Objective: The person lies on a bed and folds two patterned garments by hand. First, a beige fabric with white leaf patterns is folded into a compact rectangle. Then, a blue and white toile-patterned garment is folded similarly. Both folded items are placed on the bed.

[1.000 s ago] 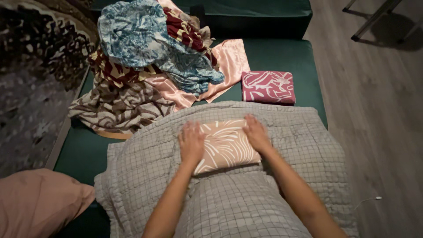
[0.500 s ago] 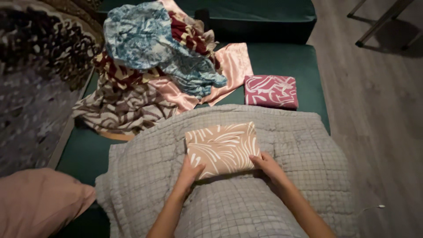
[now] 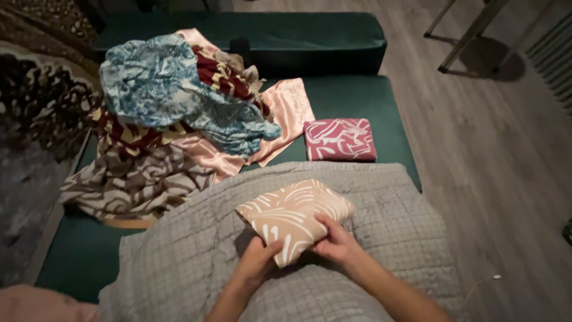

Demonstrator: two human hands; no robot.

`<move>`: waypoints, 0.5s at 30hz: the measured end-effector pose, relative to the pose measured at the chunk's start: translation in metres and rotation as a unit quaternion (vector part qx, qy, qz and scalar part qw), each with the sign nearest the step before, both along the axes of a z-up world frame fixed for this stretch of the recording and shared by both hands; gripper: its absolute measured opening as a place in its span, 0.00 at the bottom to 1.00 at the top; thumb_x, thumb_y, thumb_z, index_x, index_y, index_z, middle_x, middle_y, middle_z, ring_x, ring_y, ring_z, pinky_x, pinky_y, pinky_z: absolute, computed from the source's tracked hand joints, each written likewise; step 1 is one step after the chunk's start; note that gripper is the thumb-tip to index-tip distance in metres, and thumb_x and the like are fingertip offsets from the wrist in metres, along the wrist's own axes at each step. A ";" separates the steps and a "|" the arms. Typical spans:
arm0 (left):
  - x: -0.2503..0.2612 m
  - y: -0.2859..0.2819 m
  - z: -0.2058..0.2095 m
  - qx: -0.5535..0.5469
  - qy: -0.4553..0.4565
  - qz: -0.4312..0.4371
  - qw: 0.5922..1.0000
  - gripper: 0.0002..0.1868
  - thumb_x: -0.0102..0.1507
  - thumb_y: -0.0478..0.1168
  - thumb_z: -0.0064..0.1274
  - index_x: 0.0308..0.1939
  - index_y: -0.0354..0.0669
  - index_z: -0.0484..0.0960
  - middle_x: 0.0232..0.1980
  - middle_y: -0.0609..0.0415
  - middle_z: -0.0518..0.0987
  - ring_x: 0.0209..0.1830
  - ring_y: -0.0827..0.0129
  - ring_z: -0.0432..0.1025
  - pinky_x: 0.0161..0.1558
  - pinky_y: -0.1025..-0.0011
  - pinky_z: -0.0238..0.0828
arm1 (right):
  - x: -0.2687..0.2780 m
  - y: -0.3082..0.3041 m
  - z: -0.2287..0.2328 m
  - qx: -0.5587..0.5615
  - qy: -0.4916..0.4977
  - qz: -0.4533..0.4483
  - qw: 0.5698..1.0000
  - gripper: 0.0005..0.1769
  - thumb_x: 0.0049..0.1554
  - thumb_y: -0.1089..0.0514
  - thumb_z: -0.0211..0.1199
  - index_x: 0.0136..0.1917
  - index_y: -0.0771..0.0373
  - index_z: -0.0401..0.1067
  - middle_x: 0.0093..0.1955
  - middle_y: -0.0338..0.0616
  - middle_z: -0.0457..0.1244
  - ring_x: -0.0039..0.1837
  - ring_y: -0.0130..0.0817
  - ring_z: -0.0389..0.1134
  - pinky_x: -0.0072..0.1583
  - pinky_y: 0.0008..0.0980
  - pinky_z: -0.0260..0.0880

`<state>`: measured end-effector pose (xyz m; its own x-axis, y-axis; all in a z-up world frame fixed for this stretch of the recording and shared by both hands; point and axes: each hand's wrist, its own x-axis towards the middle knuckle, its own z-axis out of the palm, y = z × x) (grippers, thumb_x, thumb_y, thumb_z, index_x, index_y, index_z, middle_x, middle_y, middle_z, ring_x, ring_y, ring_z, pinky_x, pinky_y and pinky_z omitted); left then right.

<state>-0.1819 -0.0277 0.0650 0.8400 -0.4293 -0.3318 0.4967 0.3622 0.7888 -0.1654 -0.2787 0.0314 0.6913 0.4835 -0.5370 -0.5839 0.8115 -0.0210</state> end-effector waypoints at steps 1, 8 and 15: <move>0.005 0.004 -0.009 0.018 -0.043 0.015 0.999 0.35 0.64 0.42 0.59 0.72 0.31 0.65 0.69 0.41 0.74 0.68 0.54 0.70 0.66 0.53 0.67 | 0.010 -0.008 0.002 -0.010 0.001 -0.021 1.000 0.38 0.56 0.54 0.66 0.76 0.63 0.58 0.75 0.54 0.58 0.74 0.51 0.61 0.73 0.56 0.61; 0.030 0.015 -0.061 0.636 -0.397 -0.040 0.661 0.57 0.54 0.70 0.58 0.77 0.45 0.53 0.80 0.38 0.48 0.80 0.41 0.37 0.74 0.42 0.28 | 0.154 -0.083 0.048 -0.361 -0.387 -0.155 0.834 0.41 0.53 0.56 0.69 0.76 0.62 0.58 0.73 0.52 0.60 0.73 0.52 0.61 0.72 0.58 0.59; 0.020 0.009 -0.065 0.646 -0.479 -0.001 0.595 0.58 0.55 0.73 0.53 0.77 0.43 0.50 0.80 0.36 0.41 0.79 0.37 0.31 0.71 0.37 0.23 | 0.293 -0.125 0.002 -0.117 -0.218 -0.305 0.920 0.30 0.56 0.55 0.66 0.70 0.62 0.66 0.68 0.51 0.64 0.69 0.52 0.64 0.71 0.60 0.63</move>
<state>-0.1620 -0.0185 0.0004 0.9095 -0.3373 0.2431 -0.4045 -0.8531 0.3296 0.1277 -0.4041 0.0332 0.9698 -0.1584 -0.1855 0.0827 0.9289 -0.3609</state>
